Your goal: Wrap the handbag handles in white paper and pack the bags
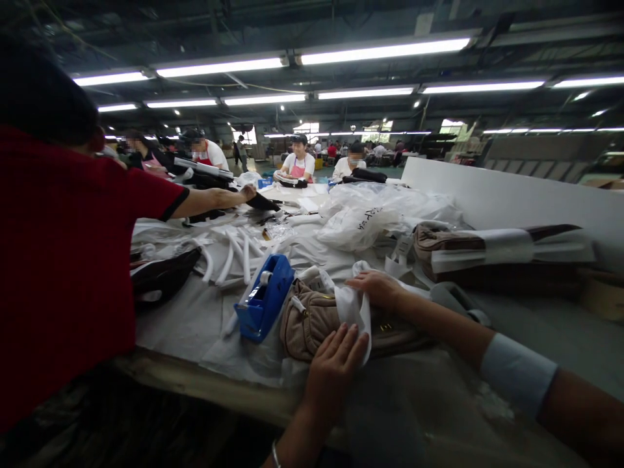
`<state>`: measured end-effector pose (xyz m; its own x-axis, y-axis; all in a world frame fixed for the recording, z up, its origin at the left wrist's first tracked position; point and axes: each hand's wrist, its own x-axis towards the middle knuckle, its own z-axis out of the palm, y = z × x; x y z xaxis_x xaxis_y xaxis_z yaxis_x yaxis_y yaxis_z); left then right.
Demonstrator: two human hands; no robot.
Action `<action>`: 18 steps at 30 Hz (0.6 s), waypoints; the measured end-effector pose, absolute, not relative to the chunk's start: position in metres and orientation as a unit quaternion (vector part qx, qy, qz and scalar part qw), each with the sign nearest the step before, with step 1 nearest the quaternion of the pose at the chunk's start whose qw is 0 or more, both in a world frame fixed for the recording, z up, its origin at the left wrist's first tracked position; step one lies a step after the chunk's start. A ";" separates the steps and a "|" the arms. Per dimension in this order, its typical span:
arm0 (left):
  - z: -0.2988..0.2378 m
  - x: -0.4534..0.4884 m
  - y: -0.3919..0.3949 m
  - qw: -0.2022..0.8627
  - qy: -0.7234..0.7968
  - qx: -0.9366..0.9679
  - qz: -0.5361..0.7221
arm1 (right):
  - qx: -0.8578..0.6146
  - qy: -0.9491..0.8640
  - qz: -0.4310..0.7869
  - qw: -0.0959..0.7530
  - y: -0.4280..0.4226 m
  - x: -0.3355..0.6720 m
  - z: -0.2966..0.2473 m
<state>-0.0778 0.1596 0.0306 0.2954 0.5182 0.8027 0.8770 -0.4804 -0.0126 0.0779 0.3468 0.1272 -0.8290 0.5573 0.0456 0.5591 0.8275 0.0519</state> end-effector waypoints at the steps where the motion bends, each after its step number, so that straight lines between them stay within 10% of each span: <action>1: 0.030 -0.078 0.160 0.236 -0.453 -0.768 -0.385 | -0.297 -0.954 -0.033 0.003 0.350 0.074 0.125; 18: 0.026 -0.077 0.161 0.210 -0.472 -0.763 -0.387 | -0.292 -0.954 0.039 0.045 0.343 0.069 0.126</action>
